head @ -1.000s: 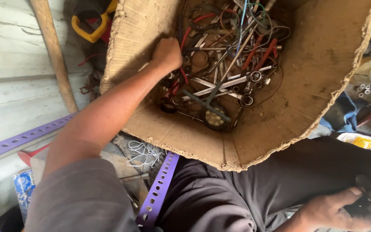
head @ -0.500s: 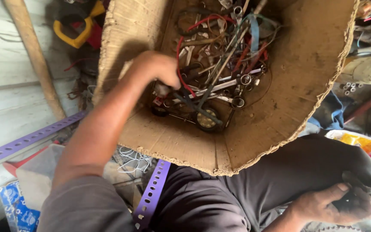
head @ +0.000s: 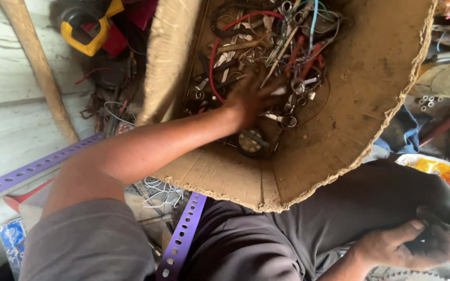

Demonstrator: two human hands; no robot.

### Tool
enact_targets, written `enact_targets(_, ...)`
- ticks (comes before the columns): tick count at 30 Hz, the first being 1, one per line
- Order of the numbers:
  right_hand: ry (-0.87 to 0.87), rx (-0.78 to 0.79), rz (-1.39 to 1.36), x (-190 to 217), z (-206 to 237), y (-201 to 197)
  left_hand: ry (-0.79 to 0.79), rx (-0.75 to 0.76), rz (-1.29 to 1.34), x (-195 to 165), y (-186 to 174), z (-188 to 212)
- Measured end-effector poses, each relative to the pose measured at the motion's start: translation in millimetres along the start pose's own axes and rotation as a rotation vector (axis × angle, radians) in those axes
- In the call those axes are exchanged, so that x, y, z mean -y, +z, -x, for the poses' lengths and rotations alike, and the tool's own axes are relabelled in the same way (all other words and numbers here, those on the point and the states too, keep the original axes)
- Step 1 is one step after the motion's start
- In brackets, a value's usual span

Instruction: The person sits on the workshop floor disassembling and reassembling a motorcycle starter motor. They pull a long bolt from the housing, separate the end cap and armature from the body, rummage in a cardboard box of parts, then fit the armature back into the housing and press the components together by hand.

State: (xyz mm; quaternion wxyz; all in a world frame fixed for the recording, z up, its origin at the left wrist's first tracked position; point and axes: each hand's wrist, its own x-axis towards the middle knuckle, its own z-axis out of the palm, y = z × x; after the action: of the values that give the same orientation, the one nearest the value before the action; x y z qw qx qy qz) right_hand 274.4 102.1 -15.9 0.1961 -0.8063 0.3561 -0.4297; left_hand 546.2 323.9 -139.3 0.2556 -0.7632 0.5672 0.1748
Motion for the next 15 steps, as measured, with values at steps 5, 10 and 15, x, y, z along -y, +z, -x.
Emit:
enact_targets(5,-0.111,0.059,0.082,0,6,-11,-0.102,-0.149,0.076,30,26,9)
enact_targets(10,-0.059,0.070,0.016,-14,7,-17,-0.284,-0.377,0.077,69,35,-4)
enact_targets(15,-0.084,0.064,0.034,-24,8,-16,-0.552,-0.293,0.550,120,17,-11)
